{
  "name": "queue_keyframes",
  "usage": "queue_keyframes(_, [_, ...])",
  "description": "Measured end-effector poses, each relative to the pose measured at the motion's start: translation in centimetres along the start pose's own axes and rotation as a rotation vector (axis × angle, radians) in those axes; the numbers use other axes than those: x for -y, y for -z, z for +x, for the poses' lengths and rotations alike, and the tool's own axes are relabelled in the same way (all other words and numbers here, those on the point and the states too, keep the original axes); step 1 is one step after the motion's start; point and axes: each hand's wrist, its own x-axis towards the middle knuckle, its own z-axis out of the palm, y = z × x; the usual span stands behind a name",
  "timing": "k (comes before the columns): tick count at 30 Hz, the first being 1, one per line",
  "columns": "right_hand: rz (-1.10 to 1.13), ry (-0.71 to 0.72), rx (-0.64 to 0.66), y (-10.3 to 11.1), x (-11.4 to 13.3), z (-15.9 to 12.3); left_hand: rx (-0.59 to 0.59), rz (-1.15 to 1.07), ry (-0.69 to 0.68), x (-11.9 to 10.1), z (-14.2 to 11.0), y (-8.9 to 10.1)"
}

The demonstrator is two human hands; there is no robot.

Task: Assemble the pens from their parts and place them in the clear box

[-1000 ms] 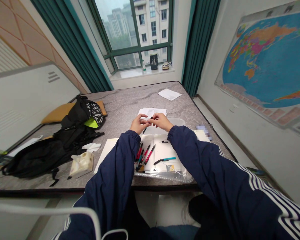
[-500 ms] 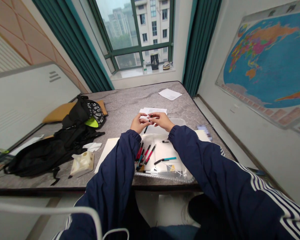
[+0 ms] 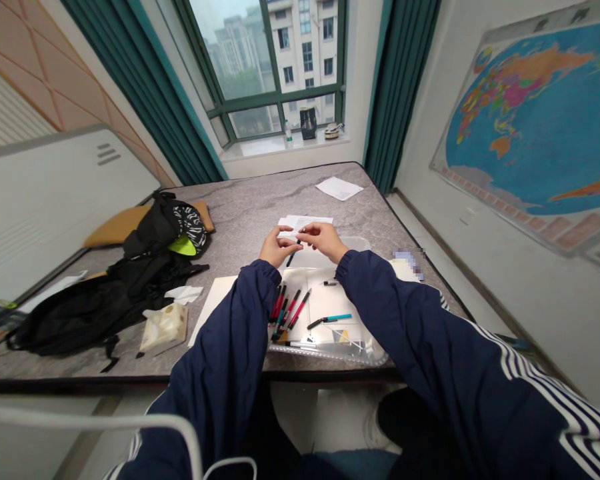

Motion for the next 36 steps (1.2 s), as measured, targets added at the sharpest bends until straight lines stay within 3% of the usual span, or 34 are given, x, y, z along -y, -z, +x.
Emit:
queue_keyframes(5, [0.002,0.024,-0.100,0.2,-0.3,0.4,0.037,0.000,0.091,0.2,0.1,-0.1])
queue_keyframes(8, [0.037,-0.016,-0.132,0.5,0.1,0.3,0.196,0.030,0.217,0.6,0.1,-0.2])
queue_keyframes(11, [0.050,-0.052,-0.079,0.5,0.4,0.2,0.304,0.084,0.276,0.7,-0.1,-0.4])
queue_keyframes(13, [0.051,-0.053,-0.075,0.3,0.3,0.2,0.289,0.126,0.273,0.5,-0.2,-0.4])
queue_keyframes(17, [0.045,-0.066,-0.208,0.2,0.1,0.3,0.244,0.181,0.258,-0.1,-0.3,-0.3])
queue_keyframes(23, [0.154,-0.125,0.032,0.5,0.7,-0.2,0.228,0.174,0.238,0.0,-0.1,0.0])
queue_keyframes(28, [0.071,-0.123,-0.133,0.4,0.5,0.0,0.252,0.173,0.221,0.2,-0.1,-0.1])
queue_keyframes(33, [0.135,-0.119,0.034,0.4,0.5,0.0,0.258,0.171,0.200,0.1,-0.1,-0.1])
queue_keyframes(36, [0.092,-0.088,0.006,0.4,0.5,0.0,0.269,0.171,0.198,0.0,-0.2,-0.1])
